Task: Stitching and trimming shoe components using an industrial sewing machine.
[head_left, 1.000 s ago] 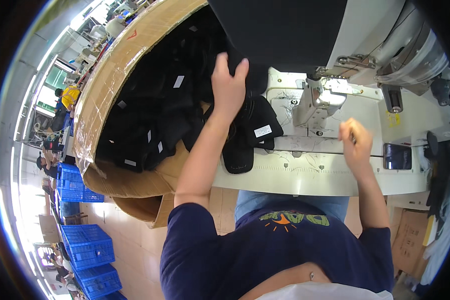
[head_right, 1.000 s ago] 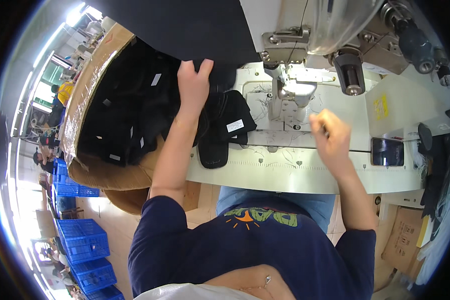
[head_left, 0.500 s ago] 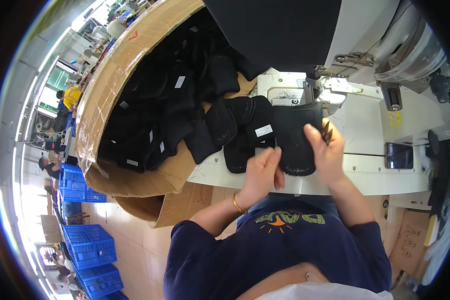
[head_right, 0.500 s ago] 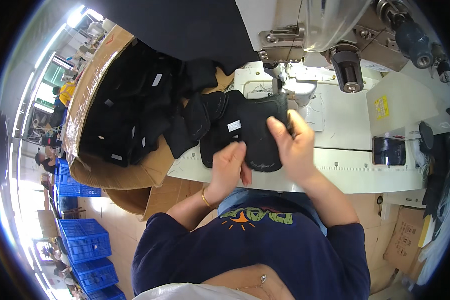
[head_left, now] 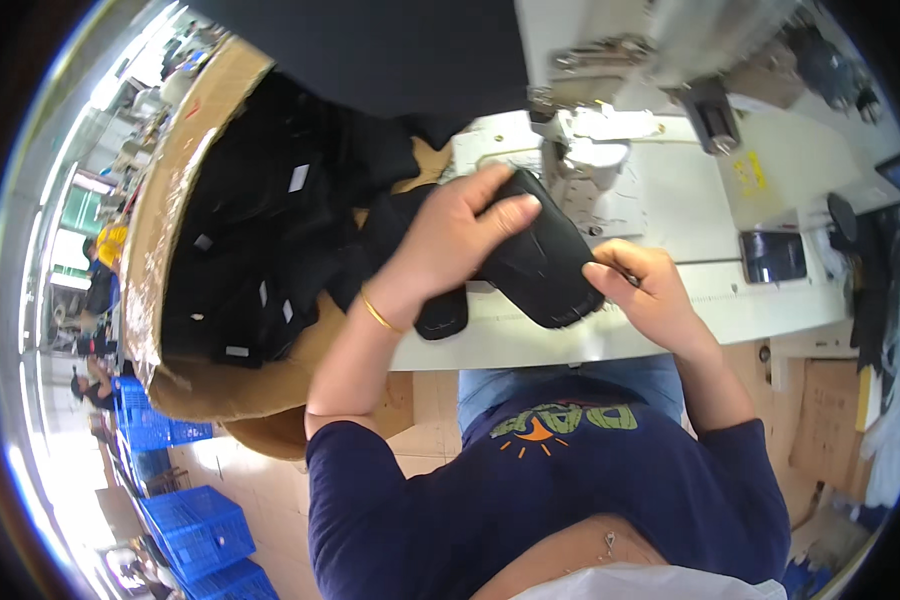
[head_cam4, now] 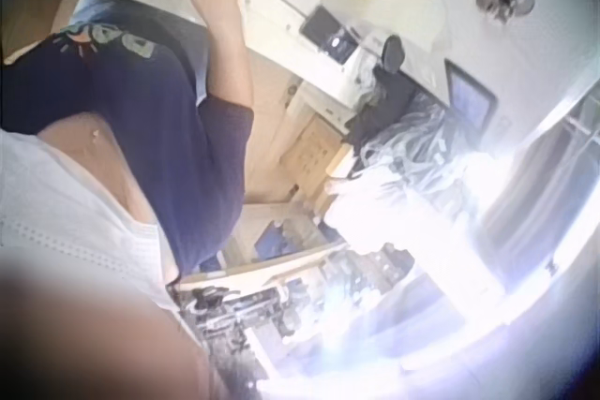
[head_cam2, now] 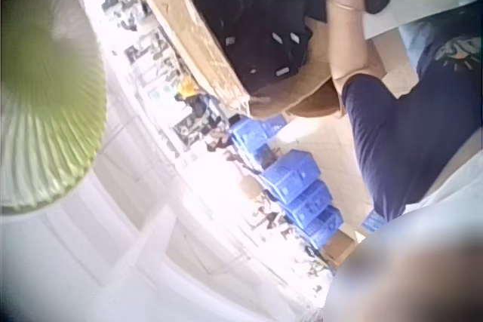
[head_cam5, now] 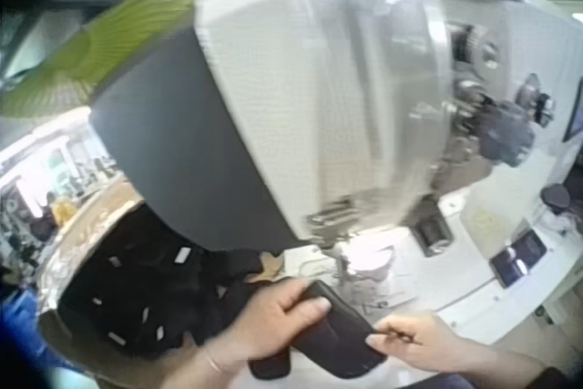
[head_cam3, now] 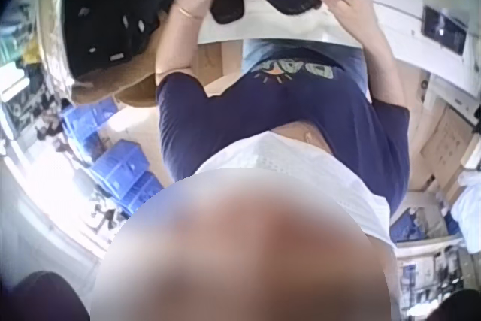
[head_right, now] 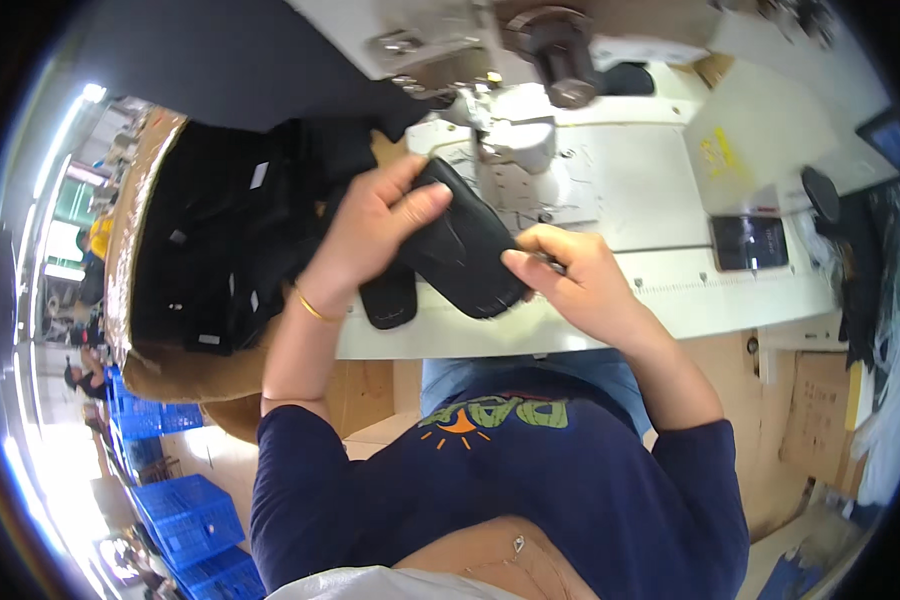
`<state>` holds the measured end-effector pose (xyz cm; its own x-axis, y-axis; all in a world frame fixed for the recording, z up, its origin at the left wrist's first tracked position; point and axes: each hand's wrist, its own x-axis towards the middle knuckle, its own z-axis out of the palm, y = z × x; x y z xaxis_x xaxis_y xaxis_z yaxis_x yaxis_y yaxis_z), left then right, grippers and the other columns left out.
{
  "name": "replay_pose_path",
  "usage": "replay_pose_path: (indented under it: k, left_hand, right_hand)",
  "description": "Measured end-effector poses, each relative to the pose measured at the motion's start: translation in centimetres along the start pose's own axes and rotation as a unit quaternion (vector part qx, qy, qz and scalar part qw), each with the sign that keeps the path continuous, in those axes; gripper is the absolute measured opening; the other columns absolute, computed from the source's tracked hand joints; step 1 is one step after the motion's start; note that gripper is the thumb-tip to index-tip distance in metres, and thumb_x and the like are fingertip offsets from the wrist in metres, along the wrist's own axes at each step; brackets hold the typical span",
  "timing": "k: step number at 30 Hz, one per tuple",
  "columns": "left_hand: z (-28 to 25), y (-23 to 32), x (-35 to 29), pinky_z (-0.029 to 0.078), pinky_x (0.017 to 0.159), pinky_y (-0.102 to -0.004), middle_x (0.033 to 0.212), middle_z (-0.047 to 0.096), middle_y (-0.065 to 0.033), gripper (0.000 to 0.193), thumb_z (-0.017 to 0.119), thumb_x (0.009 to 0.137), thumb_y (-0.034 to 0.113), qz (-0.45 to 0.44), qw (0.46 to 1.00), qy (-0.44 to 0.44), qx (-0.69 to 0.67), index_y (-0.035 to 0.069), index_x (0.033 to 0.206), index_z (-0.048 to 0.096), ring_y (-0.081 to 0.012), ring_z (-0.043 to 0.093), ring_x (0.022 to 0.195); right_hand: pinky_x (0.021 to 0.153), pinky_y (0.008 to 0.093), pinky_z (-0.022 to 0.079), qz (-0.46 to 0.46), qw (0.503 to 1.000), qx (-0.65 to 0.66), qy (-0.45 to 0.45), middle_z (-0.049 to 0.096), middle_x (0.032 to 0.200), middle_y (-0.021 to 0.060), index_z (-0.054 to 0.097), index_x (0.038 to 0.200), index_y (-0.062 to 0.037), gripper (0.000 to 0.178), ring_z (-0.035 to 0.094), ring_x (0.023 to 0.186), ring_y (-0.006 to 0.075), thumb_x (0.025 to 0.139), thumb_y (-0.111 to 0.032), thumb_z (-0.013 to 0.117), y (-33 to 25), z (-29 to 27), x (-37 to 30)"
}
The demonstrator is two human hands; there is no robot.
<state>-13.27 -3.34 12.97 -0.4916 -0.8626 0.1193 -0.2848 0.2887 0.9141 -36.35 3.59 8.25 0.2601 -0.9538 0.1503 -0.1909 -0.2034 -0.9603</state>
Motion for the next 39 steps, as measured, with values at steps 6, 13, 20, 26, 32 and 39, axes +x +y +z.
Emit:
replay_pose_path:
  k: [6,13,20,26,32,39]
  left_hand:
    - [-2.6,-0.3,5.8,0.05,0.081,-0.0224,0.104,0.068,-0.0017,0.028,0.067,0.092,0.016,-0.083,0.977,-0.047,-0.189,-0.001,0.115,0.067,-0.0077,0.062,0.094]
    - [-3.7,-3.3,8.3,0.046,0.086,-0.021,0.112,0.069,-0.0018,0.027,0.061,0.095,0.017,-0.154,0.971,-0.04,-0.178,0.001,0.115,0.07,-0.0065,0.06,0.103]
    - [-3.1,-2.4,8.2,0.05,0.086,-0.0263,0.108,0.07,-0.0063,0.026,0.055,0.096,0.015,-0.172,0.978,0.013,-0.116,0.0,0.115,0.066,-0.0154,0.066,0.096]
    - [-0.3,-2.2,4.4,0.046,0.08,-0.0396,0.105,0.066,-0.012,0.033,0.07,0.086,0.026,0.326,0.847,0.285,0.307,-0.002,0.105,0.065,-0.0315,0.062,0.091]
    - [0.5,-4.1,0.9,0.05,0.071,-0.0308,0.108,0.068,-0.0057,0.036,0.07,0.085,0.029,0.523,0.671,0.184,0.492,0.005,0.113,0.071,-0.0163,0.06,0.091]
    - [0.6,-4.6,2.3,0.05,0.068,-0.0285,0.111,0.068,-0.0055,0.036,0.075,0.078,0.008,0.526,0.677,0.208,0.471,0.008,0.115,0.071,-0.0172,0.058,0.087]
  right_hand:
    - [0.054,0.0255,0.043,0.008,0.999,-0.006,0.033,0.058,0.058,0.004,0.056,0.075,-0.0017,0.03,0.057,0.056,0.0085,0.097,-0.022,0.059,-2.2,-0.2,1.2]
    - [0.049,0.0244,0.035,-0.018,0.993,0.088,0.078,0.05,0.054,-0.0016,0.052,0.069,-0.0045,0.035,0.044,0.052,0.0041,0.097,-0.024,0.057,-2.1,0.3,1.9]
    - [0.047,0.0241,0.034,-0.035,0.99,0.097,0.092,0.049,0.052,-0.0019,0.051,0.067,-0.0046,0.038,0.043,0.051,0.0032,0.097,-0.026,0.058,-2.2,1.1,2.5]
    - [0.046,0.0236,0.034,-0.036,0.992,0.09,0.082,0.05,0.052,-0.0016,0.052,0.067,-0.0035,0.038,0.043,0.05,0.0025,0.098,-0.023,0.057,-2.1,1.7,2.5]
    - [0.047,0.0232,0.033,-0.025,0.987,0.127,0.094,0.052,0.055,-0.0017,0.054,0.067,-0.0033,0.036,0.043,0.052,0.0024,0.098,-0.022,0.056,-2.5,1.9,1.9]
    - [0.045,0.0233,0.033,-0.013,0.988,0.102,0.112,0.051,0.053,-0.0022,0.055,0.066,-0.0042,0.038,0.043,0.05,0.0028,0.097,-0.026,0.057,-2.9,1.6,2.9]
